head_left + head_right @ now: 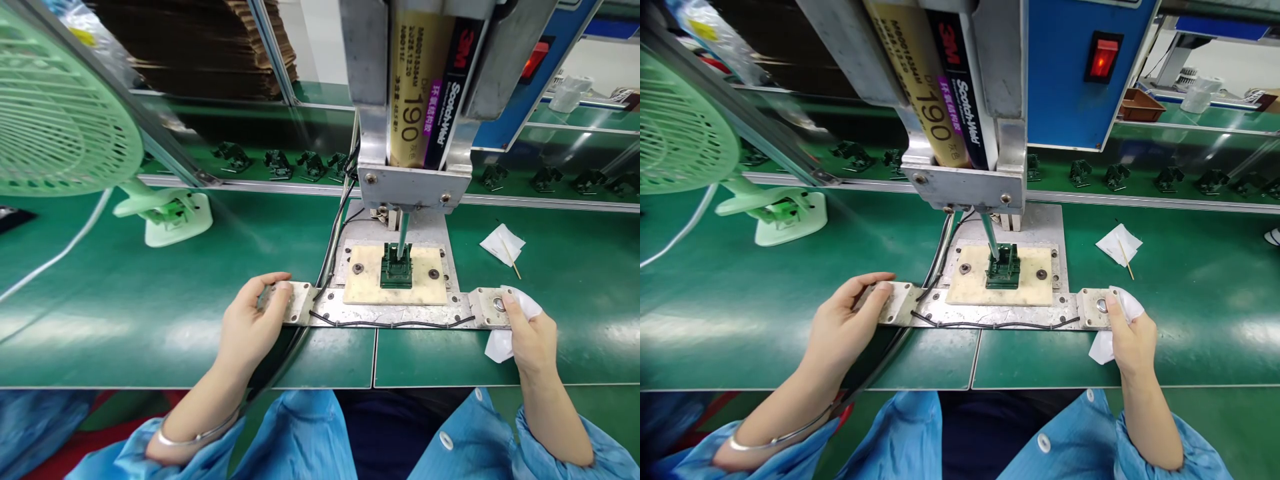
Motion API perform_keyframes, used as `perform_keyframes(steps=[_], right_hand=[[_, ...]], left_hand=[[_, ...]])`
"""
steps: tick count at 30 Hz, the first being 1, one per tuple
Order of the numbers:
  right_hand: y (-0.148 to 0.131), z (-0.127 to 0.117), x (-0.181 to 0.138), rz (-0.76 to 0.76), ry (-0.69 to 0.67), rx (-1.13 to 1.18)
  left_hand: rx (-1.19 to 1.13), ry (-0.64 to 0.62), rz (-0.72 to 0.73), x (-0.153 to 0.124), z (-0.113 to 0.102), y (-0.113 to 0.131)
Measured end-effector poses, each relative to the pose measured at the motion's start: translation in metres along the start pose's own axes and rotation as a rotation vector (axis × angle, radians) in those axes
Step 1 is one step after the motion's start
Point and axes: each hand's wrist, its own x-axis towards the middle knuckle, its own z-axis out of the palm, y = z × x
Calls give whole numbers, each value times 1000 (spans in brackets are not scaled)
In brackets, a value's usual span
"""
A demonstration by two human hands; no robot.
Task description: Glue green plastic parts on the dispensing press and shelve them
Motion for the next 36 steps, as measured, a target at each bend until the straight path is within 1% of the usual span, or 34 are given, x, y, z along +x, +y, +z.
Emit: perform_keyframes(steps=[2, 3, 4, 5, 7, 10, 12, 14, 17, 19, 22, 26, 29, 31, 33, 36], right_hand=[[4, 0, 1, 11, -11, 6], [6, 0, 2, 21, -17, 4], [8, -1, 3, 32, -22, -1], [10, -1, 3, 43, -24, -5], [12, -1, 4, 61, -21, -11], [12, 0, 3, 57, -31, 8], [11, 0, 3, 45, -51, 20], [9, 1, 3, 40, -63, 26], [7, 1, 3, 36, -77, 29], [7, 1, 3, 33, -78, 36], [7, 1, 3, 28, -72, 27], [8, 1, 5, 3, -77, 19], [8, 2, 6, 4, -65, 34], [8, 2, 6, 8, -50, 42], [8, 2, 6, 0, -33, 38], [8, 1, 7, -7, 1, 4]], left_hand=[[106, -1, 200, -1, -4, 19], [127, -41, 301, -1, -4, 30], [118, -114, 378, 0, -3, 42], [102, -214, 421, 2, 0, 54], [78, -425, 427, 9, 13, 75], [39, -661, 325, 22, 41, 92], [-25, -775, 267, 30, 58, 96], [-132, -833, 229, 34, 69, 98], [-278, -862, 162, 33, 71, 102], [-327, -923, 115, 31, 66, 105], [-303, -995, 47, 26, 56, 111], [-196, -1000, -53, 13, 45, 113], [-261, -1018, -113, -7, 33, 107], [-352, -1002, -87, -26, 22, 96], [-484, -935, -7, -49, 9, 83], [-628, -782, 212, -79, -6, 63]])
